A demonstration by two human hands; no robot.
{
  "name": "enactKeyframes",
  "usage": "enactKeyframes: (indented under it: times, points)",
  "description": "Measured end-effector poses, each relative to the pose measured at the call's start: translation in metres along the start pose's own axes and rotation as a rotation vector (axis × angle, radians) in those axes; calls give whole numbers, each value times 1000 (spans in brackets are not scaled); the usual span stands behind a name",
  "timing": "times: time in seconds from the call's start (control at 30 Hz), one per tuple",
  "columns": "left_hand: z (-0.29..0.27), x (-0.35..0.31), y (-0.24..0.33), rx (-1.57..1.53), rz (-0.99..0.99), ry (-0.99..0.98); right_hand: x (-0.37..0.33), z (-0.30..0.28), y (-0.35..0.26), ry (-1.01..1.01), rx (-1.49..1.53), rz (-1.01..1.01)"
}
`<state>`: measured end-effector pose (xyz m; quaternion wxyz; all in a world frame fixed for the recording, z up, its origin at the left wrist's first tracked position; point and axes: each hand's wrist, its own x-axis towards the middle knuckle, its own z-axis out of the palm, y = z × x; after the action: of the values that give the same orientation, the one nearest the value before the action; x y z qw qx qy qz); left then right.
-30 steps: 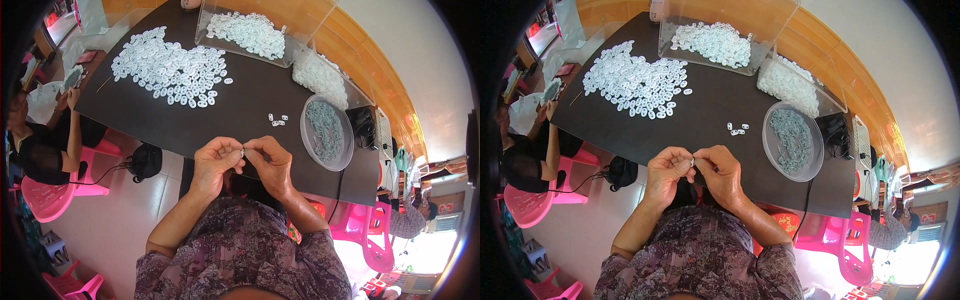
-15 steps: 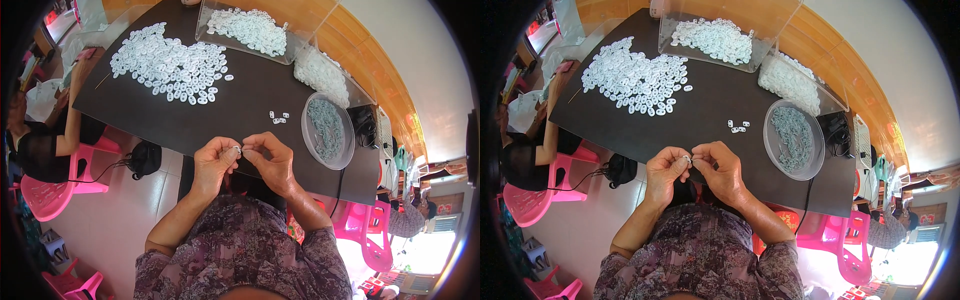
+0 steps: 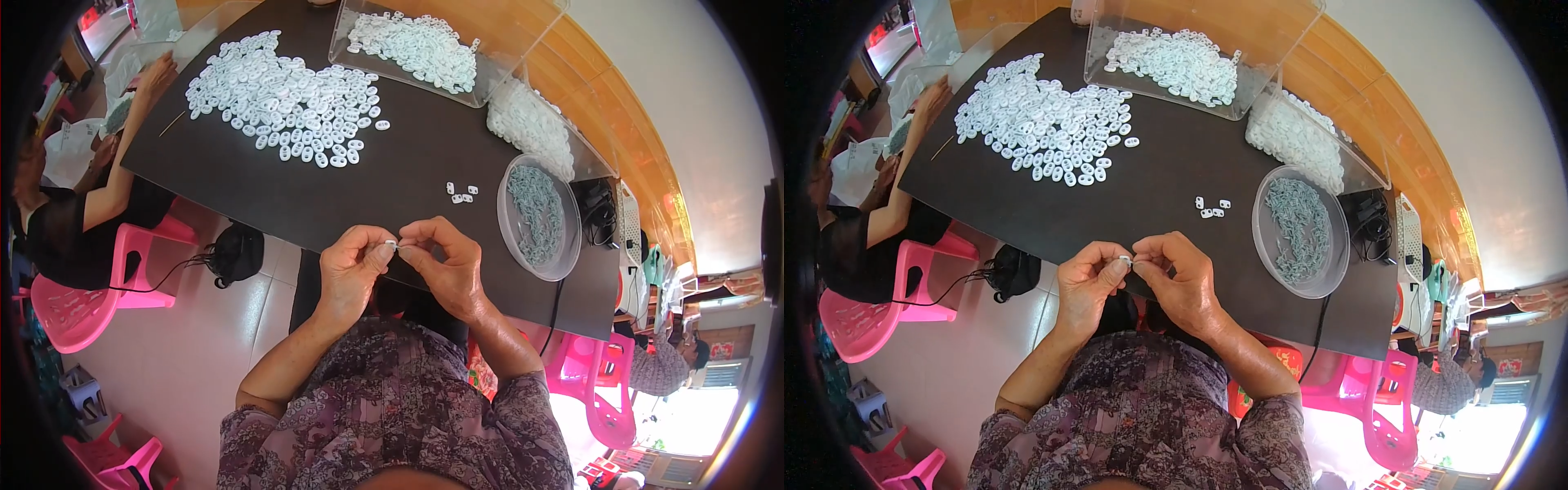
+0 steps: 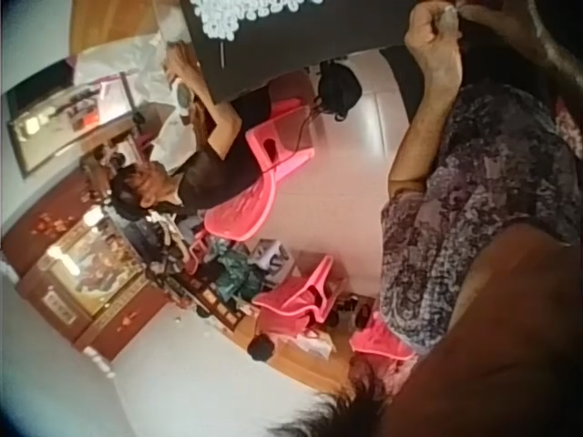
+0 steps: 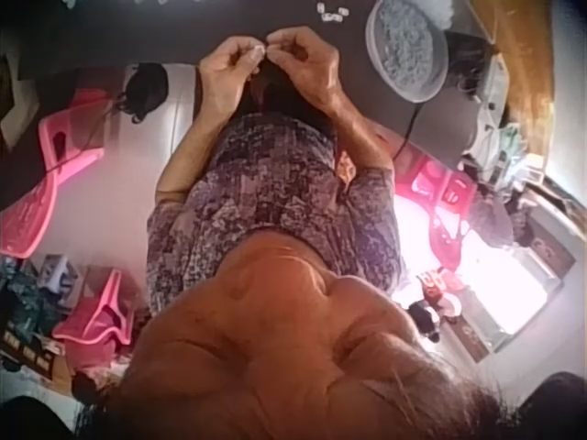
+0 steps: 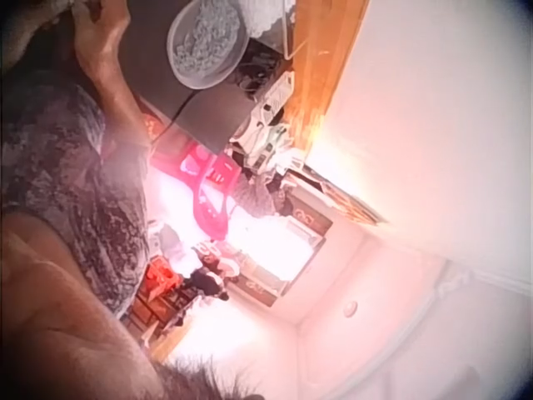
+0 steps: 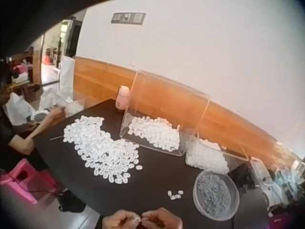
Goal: Assembling small white plastic components by manually inserting blue pins into designated holes.
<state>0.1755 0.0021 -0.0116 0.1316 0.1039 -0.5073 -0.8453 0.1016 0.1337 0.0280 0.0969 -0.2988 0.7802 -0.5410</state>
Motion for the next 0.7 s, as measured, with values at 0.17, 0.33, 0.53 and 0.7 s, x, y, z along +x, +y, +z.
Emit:
enactKeyframes:
  times: [0.17, 0.33, 0.53, 0.7]
  points:
    - [0, -1, -4, 77, 109, 12, 0, 2, -2, 4, -11, -1]
    - [2, -2, -4, 314, 235, 56, 0, 3, -1, 18, -18, -17]
    - [6, 0, -6, 458, 425, 143, 0, 12, -2, 65, 40, 15]
    - [5, 2, -6, 450, 443, 133, 2, 11, -2, 52, 53, 49]
